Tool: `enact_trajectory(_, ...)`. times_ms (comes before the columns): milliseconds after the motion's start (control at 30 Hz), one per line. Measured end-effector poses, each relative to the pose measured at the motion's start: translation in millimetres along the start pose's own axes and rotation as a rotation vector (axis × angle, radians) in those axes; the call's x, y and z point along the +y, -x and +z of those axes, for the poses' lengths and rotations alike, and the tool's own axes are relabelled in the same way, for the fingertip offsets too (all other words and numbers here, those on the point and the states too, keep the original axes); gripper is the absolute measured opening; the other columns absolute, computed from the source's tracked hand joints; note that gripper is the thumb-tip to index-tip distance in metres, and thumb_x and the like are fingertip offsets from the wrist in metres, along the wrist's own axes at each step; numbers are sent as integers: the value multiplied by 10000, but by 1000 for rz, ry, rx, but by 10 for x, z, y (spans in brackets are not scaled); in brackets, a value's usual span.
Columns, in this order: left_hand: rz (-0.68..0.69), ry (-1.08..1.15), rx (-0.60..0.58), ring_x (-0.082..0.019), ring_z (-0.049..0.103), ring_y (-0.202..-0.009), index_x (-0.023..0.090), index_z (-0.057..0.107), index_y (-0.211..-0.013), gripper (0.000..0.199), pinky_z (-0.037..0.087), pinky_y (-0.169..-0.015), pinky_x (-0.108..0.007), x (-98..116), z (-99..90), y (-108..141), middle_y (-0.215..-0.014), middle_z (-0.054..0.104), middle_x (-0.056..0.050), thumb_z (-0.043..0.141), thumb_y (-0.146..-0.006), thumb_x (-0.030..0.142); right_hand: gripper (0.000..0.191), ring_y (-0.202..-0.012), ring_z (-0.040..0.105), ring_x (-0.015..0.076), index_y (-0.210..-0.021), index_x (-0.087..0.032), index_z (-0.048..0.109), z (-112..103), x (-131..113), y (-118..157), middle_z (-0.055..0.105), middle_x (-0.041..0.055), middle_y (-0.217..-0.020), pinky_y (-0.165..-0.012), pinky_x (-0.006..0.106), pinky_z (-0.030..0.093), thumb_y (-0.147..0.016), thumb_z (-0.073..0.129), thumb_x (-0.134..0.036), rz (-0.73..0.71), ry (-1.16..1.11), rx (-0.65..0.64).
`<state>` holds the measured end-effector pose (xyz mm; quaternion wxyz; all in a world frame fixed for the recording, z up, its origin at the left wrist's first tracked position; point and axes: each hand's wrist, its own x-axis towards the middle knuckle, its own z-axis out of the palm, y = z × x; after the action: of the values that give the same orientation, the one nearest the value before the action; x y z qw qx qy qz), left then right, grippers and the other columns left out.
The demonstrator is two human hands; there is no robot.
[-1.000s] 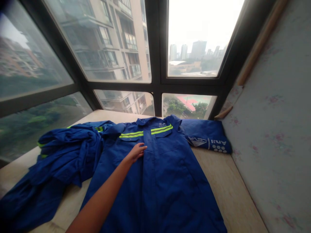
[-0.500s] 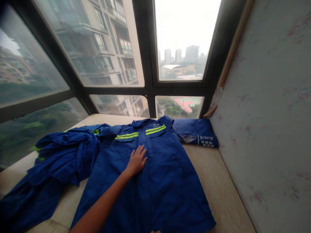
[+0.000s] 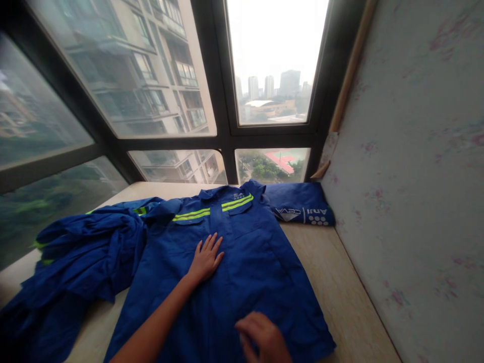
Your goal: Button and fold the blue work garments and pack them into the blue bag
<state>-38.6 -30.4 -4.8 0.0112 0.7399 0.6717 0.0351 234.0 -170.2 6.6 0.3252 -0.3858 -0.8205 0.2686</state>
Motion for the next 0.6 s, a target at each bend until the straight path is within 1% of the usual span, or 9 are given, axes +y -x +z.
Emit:
enact_trajectory(67, 1, -15, 2, -292, 209, -1489, 240, 346, -1514, 570, 165, -1181, -556, 2, 7, 1, -1612, 264, -85, 324, -983, 446, 299, -979, 667, 185, -1078, -228, 694, -278, 381, -308, 714, 74, -1039, -877, 305, 530, -983, 420, -301, 190, -58, 166)
enact_trajectory(133, 2, -32, -2, -291, 208, -1490, 238, 342, -1516, 571, 174, -1179, -556, 3, 2, -3, -1615, 255, -83, 324, -984, 444, 323, -969, 668, 226, -1062, -194, 708, -568, 791, -633, 705, 115, -1067, -856, 352, 539, -930, 461, -355, 350, -21, 319)
enact_trajectory(167, 6, -39, -6, -291, 208, -1490, 236, 339, -1517, 571, 177, -1178, -555, 1, 0, -5, -1616, 250, -82, 325, -984, 442, 342, -954, 668, 240, -1071, -176, 706, -694, 983, -787, 700, 129, -1066, -861, 376, 537, -893, 482, -363, 429, 16, 375)
enact_trajectory(233, 17, -46, -8, -291, 212, -1489, 236, 338, -1518, 571, 185, -1177, -555, -11, 1, -5, -1616, 248, -82, 332, -984, 439, 385, -1015, 651, 268, -1105, -147, 694, -876, 1291, -1053, 677, 157, -1125, -923, 416, 509, -832, 515, -351, 559, 60, 412)
enact_trajectory(300, 33, -42, 2, -294, 221, -1486, 242, 341, -1516, 570, 197, -1173, -555, -34, 16, 1, -1612, 260, -81, 342, -982, 440, 402, -1104, 619, 292, -1112, -139, 692, -959, 1471, -1241, 666, 166, -1176, -1004, 447, 452, -800, 539, -340, 629, 16, 363)
enact_trajectory(367, 48, -30, 23, -299, 231, -1483, 252, 346, -1514, 569, 209, -1170, -554, -63, 41, 12, -1608, 274, -77, 354, -979, 448, 369, -1098, 628, 292, -1059, -156, 714, -976, 1538, -1352, 700, 138, -1131, -1002, 443, 455, -809, 546, -369, 630, -87, 261)
enact_trajectory(500, 59, -4, 52, -298, 243, -1479, 270, 337, -1517, 572, 219, -1170, -550, -105, 88, 29, -1609, 275, -66, 366, -977, 455, 406, -859, 698, 231, -1057, -183, 720, -985, 1571, -1529, 754, 61, -950, -761, 367, 560, -840, 563, -488, 587, -441, -72)
enact_trajectory(533, 57, 2, 54, -296, 243, -1479, 272, 333, -1518, 572, 219, -1170, -549, -109, 94, 31, -1610, 272, -65, 366, -977, 454, 398, -798, 697, 216, -1049, -182, 721, -1003, 1601, -1612, 754, 53, -909, -701, 343, 563, -827, 590, -485, 593, -460, -98)
enact_trajectory(600, 54, 13, 54, -297, 242, -1479, 276, 332, -1518, 573, 220, -1170, -550, -111, 98, 34, -1610, 271, -65, 369, -976, 457, 323, -713, 682, 189, -981, -171, 727, -1059, 1702, -1859, 745, 47, -845, -627, 298, 553, -811, 620, -424, 618, -359, -1)
